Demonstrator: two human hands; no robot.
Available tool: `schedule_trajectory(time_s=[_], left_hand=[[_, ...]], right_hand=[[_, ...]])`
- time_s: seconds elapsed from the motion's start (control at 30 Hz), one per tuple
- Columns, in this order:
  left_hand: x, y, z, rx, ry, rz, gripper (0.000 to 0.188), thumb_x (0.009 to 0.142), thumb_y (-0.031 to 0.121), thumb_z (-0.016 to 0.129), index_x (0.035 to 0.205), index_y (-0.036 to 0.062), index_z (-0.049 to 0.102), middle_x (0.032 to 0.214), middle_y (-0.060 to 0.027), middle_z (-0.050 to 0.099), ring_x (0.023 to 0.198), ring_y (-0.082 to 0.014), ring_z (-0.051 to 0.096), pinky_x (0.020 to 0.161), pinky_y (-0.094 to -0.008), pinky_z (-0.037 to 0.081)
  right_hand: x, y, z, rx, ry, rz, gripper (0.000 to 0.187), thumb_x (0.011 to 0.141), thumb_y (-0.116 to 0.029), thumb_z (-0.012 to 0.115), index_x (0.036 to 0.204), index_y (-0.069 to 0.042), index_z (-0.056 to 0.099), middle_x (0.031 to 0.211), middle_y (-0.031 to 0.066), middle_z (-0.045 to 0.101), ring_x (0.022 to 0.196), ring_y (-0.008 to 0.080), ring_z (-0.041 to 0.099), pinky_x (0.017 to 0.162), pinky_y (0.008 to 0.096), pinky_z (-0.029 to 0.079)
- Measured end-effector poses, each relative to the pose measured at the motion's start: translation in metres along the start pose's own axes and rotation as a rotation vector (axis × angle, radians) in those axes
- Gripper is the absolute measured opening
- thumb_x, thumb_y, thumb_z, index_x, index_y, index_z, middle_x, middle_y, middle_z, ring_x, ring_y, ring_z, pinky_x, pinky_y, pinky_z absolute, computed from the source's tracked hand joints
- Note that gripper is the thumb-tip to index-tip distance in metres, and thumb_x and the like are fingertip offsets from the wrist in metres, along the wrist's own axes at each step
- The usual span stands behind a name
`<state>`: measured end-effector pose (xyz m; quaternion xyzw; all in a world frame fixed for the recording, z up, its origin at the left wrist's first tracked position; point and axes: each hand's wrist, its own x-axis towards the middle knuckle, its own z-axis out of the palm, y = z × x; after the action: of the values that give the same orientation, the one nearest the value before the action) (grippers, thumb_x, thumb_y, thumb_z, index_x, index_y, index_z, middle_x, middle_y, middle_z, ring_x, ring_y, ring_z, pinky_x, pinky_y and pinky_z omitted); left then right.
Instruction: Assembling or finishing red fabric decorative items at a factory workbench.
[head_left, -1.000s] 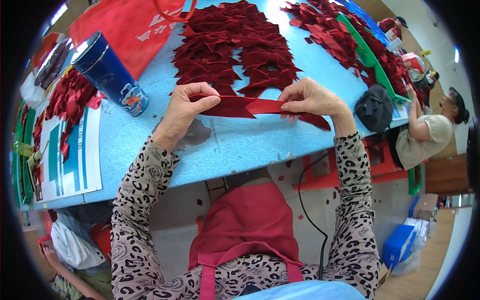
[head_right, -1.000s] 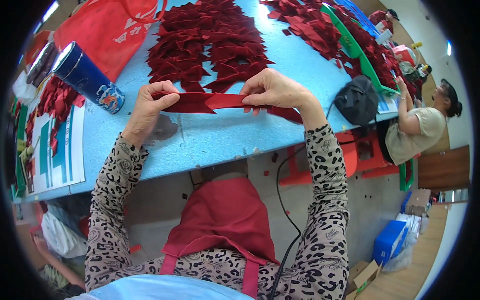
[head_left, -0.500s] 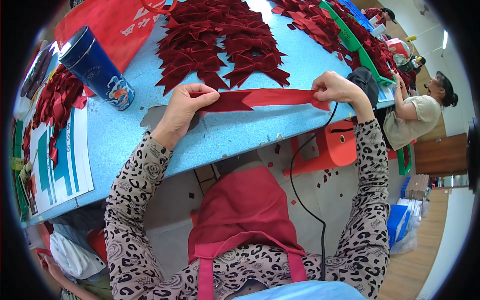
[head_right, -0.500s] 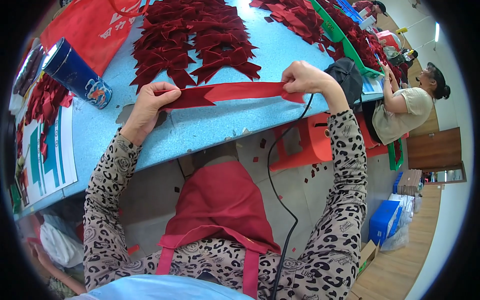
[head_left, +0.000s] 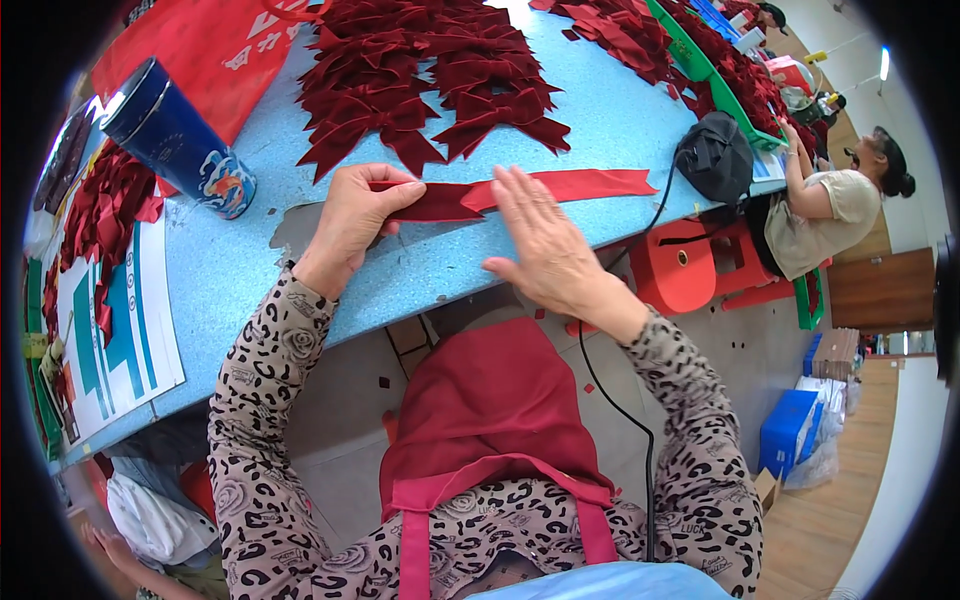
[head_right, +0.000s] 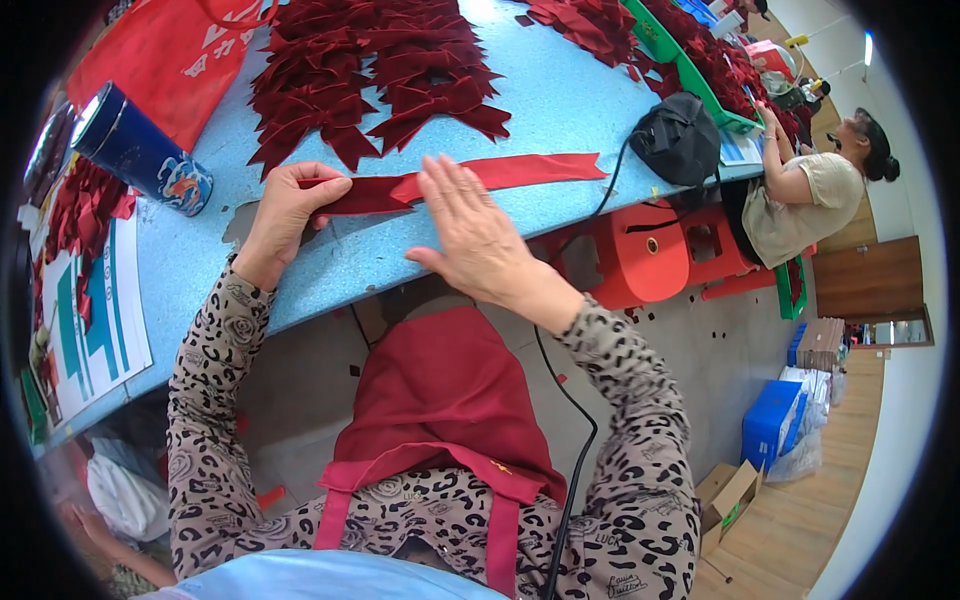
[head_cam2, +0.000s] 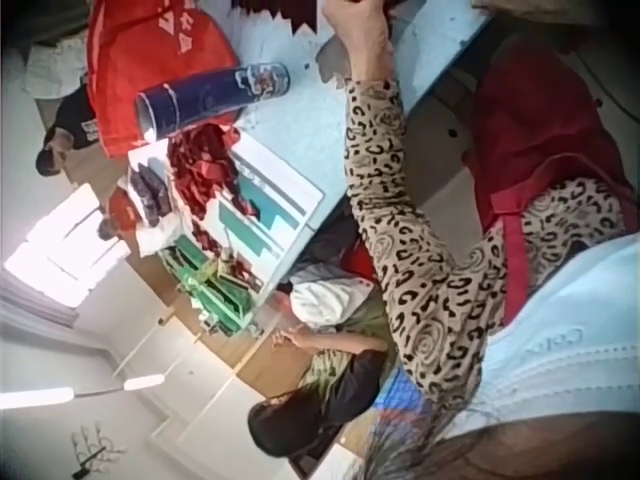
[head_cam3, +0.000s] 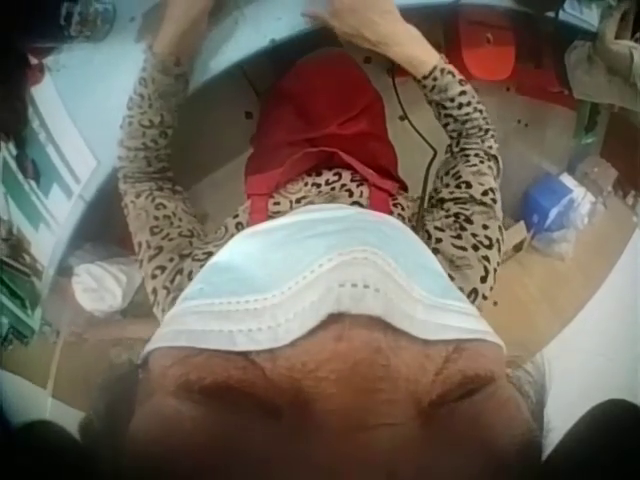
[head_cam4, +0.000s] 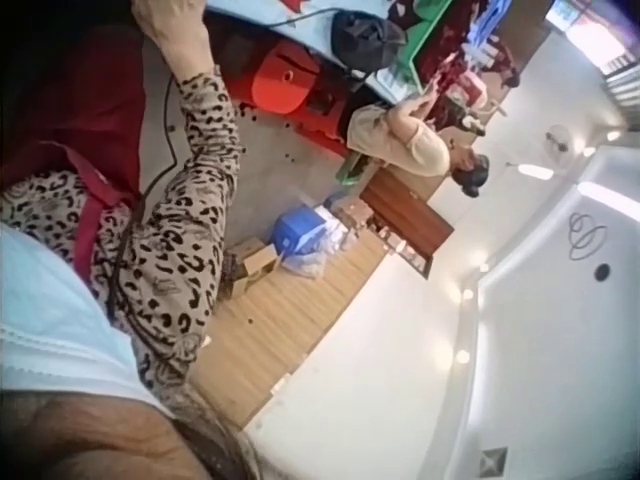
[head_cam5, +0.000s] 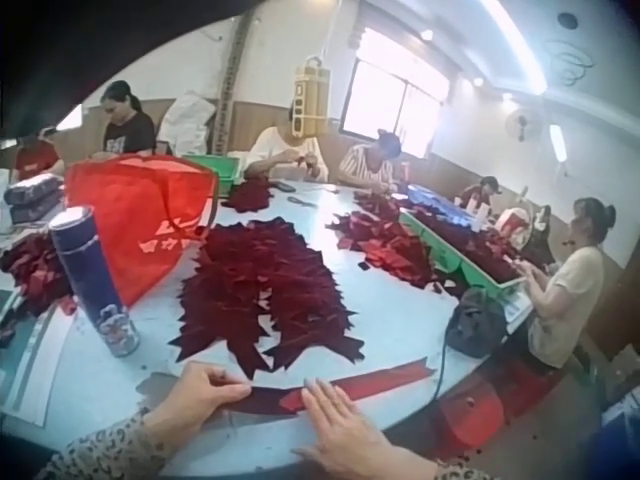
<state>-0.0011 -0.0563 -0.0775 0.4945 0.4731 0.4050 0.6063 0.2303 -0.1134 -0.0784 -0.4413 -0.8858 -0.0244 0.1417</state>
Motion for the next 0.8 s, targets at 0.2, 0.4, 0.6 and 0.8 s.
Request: schedule_trajectory(time_s=[0.2,0.4,0.6,0.8], left_hand=[[0.008,0.003,0.014,0.036,-0.011,-0.02,0.011,0.08,0.013,0.068,0.079,0.0034,0.064,0.067,0.0007,0.059,0.049,-0.0027,0.046,0.043,-0.015,0.034],[0.017,0.001,0.027,0.061,0.007,-0.006,0.011,0.081,0.013,0.067,0.078,0.0033,0.063,0.066,0.0015,0.058,0.048,-0.0027,0.045,0.043,-0.015,0.033],[0.025,-0.004,0.042,0.054,-0.03,0.022,0.011,0.081,0.012,0.066,0.078,0.0029,0.063,0.066,0.0015,0.057,0.048,-0.0024,0.044,0.042,-0.0153,0.032],[0.027,0.001,0.06,0.077,-0.017,0.032,0.009,0.081,0.01,0.066,0.078,0.0024,0.062,0.065,0.0014,0.057,0.046,-0.0023,0.043,0.04,-0.0157,0.03]], right_hand=[[-0.006,0.021,0.003,0.036,-0.034,0.055,0.066,0.089,-0.038,0.051,0.131,0.01,0.034,0.142,0.0223,0.03,0.135,0.0339,0.024,0.111,0.0404,0.022],[-0.042,0.075,-0.009,-0.055,-0.03,0.192,0.064,0.091,-0.039,0.048,0.131,0.009,0.035,0.142,0.0207,0.03,0.134,0.0334,0.026,0.11,0.0397,0.022],[-0.079,0.125,-0.016,-0.154,-0.012,0.326,0.063,0.094,-0.042,0.041,0.132,0.008,0.034,0.142,0.0196,0.031,0.134,0.0324,0.026,0.11,0.0388,0.023],[-0.103,0.16,-0.033,-0.182,-0.027,0.427,0.064,0.095,-0.043,0.038,0.133,0.008,0.033,0.142,0.0203,0.031,0.135,0.0321,0.025,0.111,0.0383,0.021]])
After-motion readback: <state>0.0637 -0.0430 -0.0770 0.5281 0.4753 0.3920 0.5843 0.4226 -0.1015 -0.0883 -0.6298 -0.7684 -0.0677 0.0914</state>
